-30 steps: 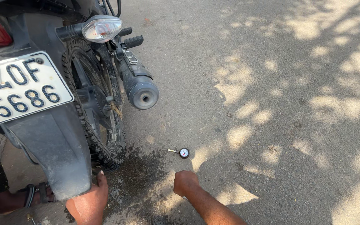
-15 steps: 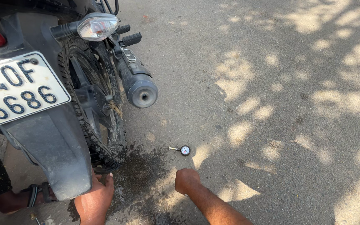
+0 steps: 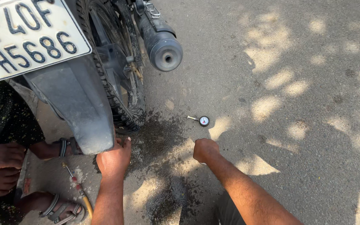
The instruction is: The person pours water from a bottle onto a motorcycle tire to check for leaks, points at a specific spot on the tire, and then manipulates the tire surface by hand.
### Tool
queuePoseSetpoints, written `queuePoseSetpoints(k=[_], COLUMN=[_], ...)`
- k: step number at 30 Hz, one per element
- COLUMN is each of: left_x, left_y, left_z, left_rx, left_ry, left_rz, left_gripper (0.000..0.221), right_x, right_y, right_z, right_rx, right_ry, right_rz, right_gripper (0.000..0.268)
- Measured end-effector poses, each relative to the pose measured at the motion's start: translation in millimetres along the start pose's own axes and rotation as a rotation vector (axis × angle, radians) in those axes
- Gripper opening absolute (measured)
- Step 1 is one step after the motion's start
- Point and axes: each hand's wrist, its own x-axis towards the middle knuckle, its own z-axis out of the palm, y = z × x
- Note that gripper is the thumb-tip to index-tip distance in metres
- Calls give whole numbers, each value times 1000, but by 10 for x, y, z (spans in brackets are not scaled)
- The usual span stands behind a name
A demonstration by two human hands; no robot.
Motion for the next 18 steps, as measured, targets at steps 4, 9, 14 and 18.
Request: queuePoseSetpoints(k=[4, 9, 14, 18], left_x=[-22, -75, -136, -133], left_y=[3, 38, 113, 168], left_z=[9, -9, -57, -97], left_rx=[29, 91, 219, 275], left_ry=[0, -49, -203, -325], left_rz=[59, 92, 26, -44], left_gripper=[89, 103, 110, 111], right_x=[6, 11, 40, 30], right_y=[-4, 4, -33, -31], right_z=[17, 30, 1, 4], right_rx=[2, -4, -53, -49], right_ry=[16, 33, -94, -88], right_rz=[2, -8, 24, 27], right_gripper=[29, 29, 27, 26])
